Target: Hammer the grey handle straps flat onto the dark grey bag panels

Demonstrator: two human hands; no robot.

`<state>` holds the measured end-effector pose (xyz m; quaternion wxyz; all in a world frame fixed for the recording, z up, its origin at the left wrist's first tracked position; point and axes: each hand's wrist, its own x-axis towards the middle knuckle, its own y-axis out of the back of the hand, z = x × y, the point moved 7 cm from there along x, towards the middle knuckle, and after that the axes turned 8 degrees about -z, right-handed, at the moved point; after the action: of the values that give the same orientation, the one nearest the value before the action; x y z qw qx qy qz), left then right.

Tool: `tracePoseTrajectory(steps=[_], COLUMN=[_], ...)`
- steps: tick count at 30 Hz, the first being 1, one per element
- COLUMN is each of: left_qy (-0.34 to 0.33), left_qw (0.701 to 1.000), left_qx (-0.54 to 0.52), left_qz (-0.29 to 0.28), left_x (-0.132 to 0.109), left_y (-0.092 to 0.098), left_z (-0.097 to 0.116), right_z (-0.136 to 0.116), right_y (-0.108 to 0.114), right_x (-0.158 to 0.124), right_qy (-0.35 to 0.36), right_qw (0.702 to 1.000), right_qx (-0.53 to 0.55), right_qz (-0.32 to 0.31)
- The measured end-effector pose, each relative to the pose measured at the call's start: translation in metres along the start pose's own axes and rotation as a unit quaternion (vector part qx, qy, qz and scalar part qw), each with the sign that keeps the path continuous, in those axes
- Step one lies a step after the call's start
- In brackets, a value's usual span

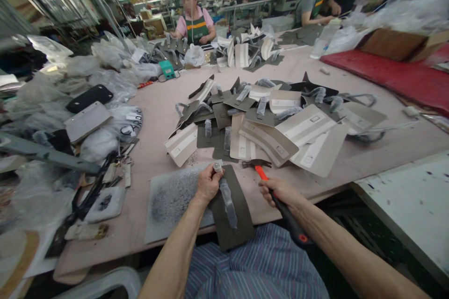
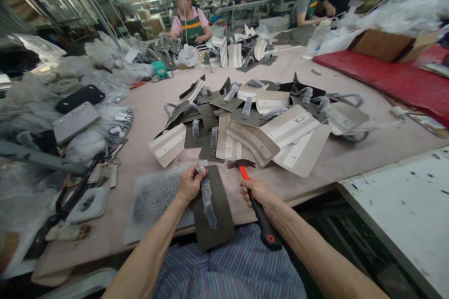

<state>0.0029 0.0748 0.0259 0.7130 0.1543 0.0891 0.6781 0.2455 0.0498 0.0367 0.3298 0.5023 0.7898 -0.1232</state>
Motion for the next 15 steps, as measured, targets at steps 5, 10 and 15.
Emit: tracePoseTrajectory(steps=[5,10,15], left_qy=[-0.024,-0.031,-0.036], left_qw=[0.999,0.997,0.998], left_qx=[0.043,0.065,0.059], left_qz=[0.005,0.003,0.002], left_x=[-0.005,-0.006,-0.008], left_y=[-0.002,-0.004,-0.004], left_z=[0.006,0.005,0.002], right_z=[-0.061,-0.090,-0.151], right_y=[-0.011,-0.029,0.000], right_x=[-0.037,-0.052,-0.101], right_qy=[0.244,0.304,0.423], right_qw=[0.956,0.825,0.776], right_qx=[-0.133,-0.460,-0.394], right_qz=[0.095,0.123,0.251])
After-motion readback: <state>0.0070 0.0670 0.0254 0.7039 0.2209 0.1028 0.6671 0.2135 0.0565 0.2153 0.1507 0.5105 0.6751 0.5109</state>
